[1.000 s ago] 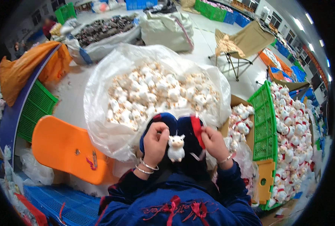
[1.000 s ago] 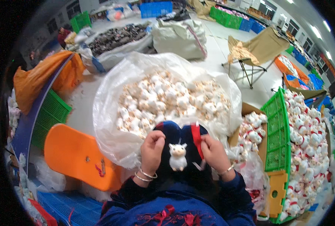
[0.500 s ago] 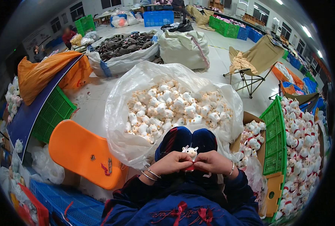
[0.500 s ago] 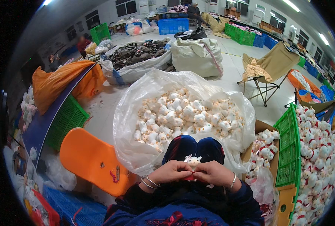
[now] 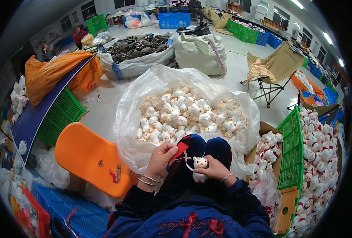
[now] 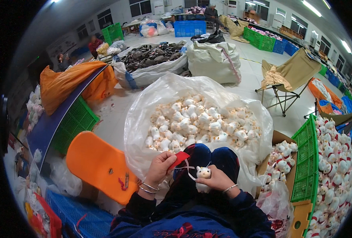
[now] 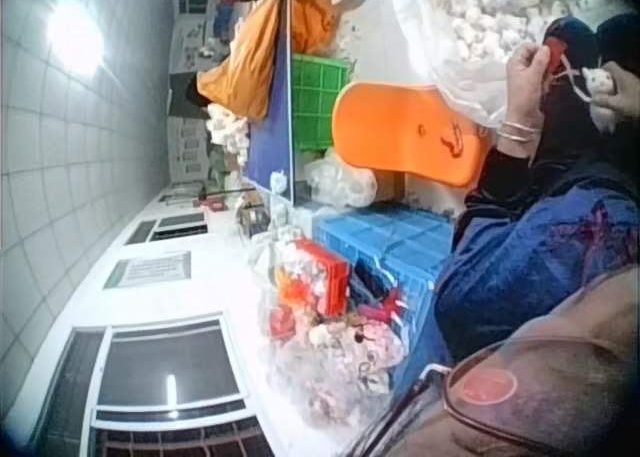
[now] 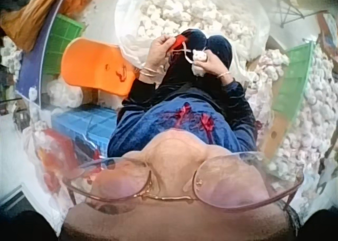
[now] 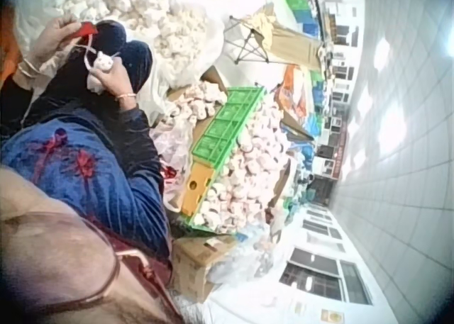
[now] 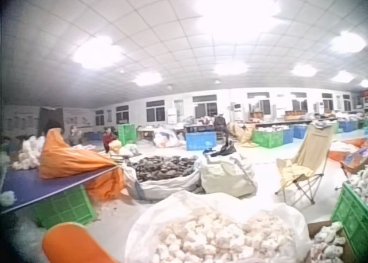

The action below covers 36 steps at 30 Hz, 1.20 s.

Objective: The person sits on the floor and ties red ribbons around the necks of small white plush toys. They pick up each toy, wrap the ribbon, and place the finished items into a nearby green crate.

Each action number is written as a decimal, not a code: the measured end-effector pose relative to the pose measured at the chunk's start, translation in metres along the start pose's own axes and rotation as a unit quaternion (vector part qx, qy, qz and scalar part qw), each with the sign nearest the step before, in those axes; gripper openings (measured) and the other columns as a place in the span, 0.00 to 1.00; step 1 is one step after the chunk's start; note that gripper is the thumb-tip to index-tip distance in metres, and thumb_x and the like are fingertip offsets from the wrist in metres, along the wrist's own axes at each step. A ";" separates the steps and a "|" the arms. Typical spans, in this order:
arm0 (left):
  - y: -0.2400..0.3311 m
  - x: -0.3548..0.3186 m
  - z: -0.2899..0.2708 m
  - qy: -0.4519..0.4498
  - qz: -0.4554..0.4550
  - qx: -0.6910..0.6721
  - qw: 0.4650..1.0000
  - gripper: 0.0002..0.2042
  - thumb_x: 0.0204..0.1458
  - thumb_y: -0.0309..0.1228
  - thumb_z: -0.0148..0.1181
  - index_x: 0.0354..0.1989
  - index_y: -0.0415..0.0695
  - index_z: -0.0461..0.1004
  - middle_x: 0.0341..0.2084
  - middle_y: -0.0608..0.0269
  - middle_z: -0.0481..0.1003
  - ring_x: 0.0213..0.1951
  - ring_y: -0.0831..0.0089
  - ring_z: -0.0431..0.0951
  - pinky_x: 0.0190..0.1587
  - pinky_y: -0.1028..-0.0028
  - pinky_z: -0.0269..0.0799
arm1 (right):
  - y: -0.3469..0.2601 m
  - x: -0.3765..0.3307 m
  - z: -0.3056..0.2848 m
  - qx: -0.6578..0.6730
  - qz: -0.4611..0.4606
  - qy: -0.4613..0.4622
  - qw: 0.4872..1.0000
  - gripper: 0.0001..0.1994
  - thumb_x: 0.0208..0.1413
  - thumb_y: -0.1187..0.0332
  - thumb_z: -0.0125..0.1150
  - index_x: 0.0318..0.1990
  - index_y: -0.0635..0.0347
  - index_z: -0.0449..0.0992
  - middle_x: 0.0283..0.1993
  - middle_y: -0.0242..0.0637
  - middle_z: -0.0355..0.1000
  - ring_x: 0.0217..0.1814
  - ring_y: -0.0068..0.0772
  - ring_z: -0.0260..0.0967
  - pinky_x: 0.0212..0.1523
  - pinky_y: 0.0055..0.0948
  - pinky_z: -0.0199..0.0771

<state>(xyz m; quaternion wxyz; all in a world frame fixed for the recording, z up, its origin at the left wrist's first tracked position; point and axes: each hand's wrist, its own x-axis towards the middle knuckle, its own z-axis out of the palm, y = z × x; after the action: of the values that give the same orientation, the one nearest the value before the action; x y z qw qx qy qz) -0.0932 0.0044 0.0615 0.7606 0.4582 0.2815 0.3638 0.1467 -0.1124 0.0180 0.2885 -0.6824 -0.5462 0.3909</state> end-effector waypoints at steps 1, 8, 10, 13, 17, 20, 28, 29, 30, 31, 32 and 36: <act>-0.001 -0.001 0.002 -0.009 -0.009 0.009 1.000 0.06 0.63 0.33 0.62 0.37 0.44 0.77 0.22 0.74 0.74 0.18 0.88 0.66 0.19 0.86 0.57 | -0.003 0.000 0.003 -0.003 0.008 0.027 1.000 0.32 0.49 0.47 0.73 0.50 0.67 0.73 0.43 0.53 0.79 0.44 0.48 0.80 0.45 0.40 0.78; 0.001 -0.002 0.024 -0.072 -0.057 0.099 0.991 0.09 0.64 0.36 0.60 0.38 0.44 0.77 0.21 0.73 0.73 0.19 0.87 0.68 0.20 0.83 0.62 | 0.002 0.005 0.023 0.082 -0.019 0.085 0.993 0.28 0.44 0.57 0.78 0.46 0.63 0.69 0.36 0.42 0.75 0.37 0.32 0.76 0.40 0.33 0.77; 0.002 0.000 0.024 -0.081 -0.035 0.052 0.995 0.09 0.65 0.36 0.58 0.38 0.43 0.77 0.20 0.73 0.73 0.18 0.87 0.67 0.20 0.83 0.61 | 0.006 0.003 0.021 0.164 -0.058 0.086 0.981 0.25 0.45 0.65 0.76 0.47 0.60 0.68 0.39 0.33 0.70 0.38 0.23 0.70 0.40 0.28 0.75; -0.002 0.012 0.005 0.052 0.034 0.038 0.997 0.08 0.64 0.34 0.60 0.38 0.43 0.78 0.21 0.73 0.74 0.19 0.87 0.68 0.20 0.85 0.59 | -0.018 -0.008 0.010 0.251 -0.122 0.093 0.956 0.25 0.47 0.74 0.71 0.52 0.57 0.67 0.43 0.30 0.69 0.43 0.22 0.70 0.45 0.24 0.73; -0.019 0.009 0.011 0.030 0.188 0.346 0.919 0.09 0.60 0.32 0.62 0.35 0.38 0.79 0.26 0.60 0.78 0.31 0.71 0.78 0.38 0.70 0.74 | -0.047 -0.021 0.000 0.342 -0.163 0.041 0.925 0.24 0.46 0.77 0.72 0.51 0.57 0.70 0.55 0.37 0.71 0.51 0.25 0.71 0.53 0.26 0.73; -0.034 0.005 0.030 -0.092 0.185 0.441 0.873 0.07 0.56 0.29 0.61 0.38 0.39 0.78 0.33 0.51 0.78 0.38 0.55 0.80 0.42 0.65 0.74 | -0.061 -0.027 -0.001 0.331 -0.214 0.040 0.918 0.21 0.45 0.77 0.74 0.48 0.59 0.74 0.56 0.37 0.71 0.55 0.27 0.70 0.56 0.27 0.71; -0.045 0.005 0.042 -0.240 0.197 0.345 0.886 0.09 0.55 0.23 0.56 0.44 0.36 0.75 0.37 0.48 0.77 0.42 0.53 0.80 0.47 0.65 0.73 | -0.055 -0.039 -0.001 0.304 -0.200 0.072 0.929 0.24 0.46 0.79 0.72 0.53 0.61 0.74 0.55 0.37 0.71 0.57 0.30 0.70 0.59 0.29 0.70; -0.041 0.002 0.041 -0.250 0.184 0.350 0.884 0.09 0.55 0.23 0.56 0.44 0.36 0.75 0.35 0.48 0.77 0.40 0.53 0.79 0.46 0.65 0.73 | -0.055 -0.040 -0.001 0.301 -0.198 0.078 0.930 0.24 0.47 0.79 0.71 0.54 0.61 0.74 0.55 0.37 0.71 0.57 0.30 0.70 0.59 0.29 0.70; -0.032 -0.003 0.041 -0.260 0.170 0.354 0.882 0.09 0.55 0.24 0.56 0.43 0.36 0.74 0.34 0.48 0.76 0.39 0.53 0.78 0.45 0.65 0.73 | -0.055 -0.041 -0.001 0.298 -0.195 0.084 0.931 0.24 0.47 0.79 0.71 0.54 0.61 0.73 0.55 0.37 0.71 0.57 0.30 0.70 0.59 0.30 0.71; -0.028 -0.005 0.040 -0.270 0.156 0.358 0.880 0.09 0.55 0.24 0.56 0.42 0.35 0.74 0.32 0.48 0.75 0.37 0.53 0.78 0.44 0.65 0.72 | -0.056 -0.041 -0.002 0.294 -0.192 0.090 0.932 0.24 0.48 0.79 0.70 0.54 0.61 0.73 0.54 0.37 0.71 0.57 0.30 0.70 0.58 0.30 0.71; -0.030 -0.007 0.040 -0.281 0.181 0.318 0.887 0.10 0.55 0.28 0.57 0.42 0.35 0.73 0.30 0.50 0.73 0.34 0.56 0.75 0.41 0.64 0.71 | -0.057 -0.043 -0.002 0.300 -0.182 0.081 0.933 0.24 0.48 0.80 0.70 0.55 0.61 0.73 0.54 0.37 0.71 0.56 0.30 0.70 0.58 0.30 0.71; -0.023 -0.015 0.041 -0.300 0.134 0.339 0.881 0.19 0.53 0.37 0.63 0.48 0.36 0.73 0.38 0.53 0.76 0.41 0.61 0.77 0.46 0.63 0.72 | -0.057 -0.042 0.001 0.263 -0.167 0.080 0.947 0.22 0.53 0.76 0.66 0.57 0.61 0.71 0.52 0.38 0.72 0.54 0.30 0.71 0.56 0.30 0.72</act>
<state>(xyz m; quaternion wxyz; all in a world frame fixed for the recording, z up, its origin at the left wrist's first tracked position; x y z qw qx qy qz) -0.0636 -0.0354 0.0598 0.5505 0.8089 0.0816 0.1896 0.1124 -0.1396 0.0738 0.5616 -0.5103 -0.5056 0.4105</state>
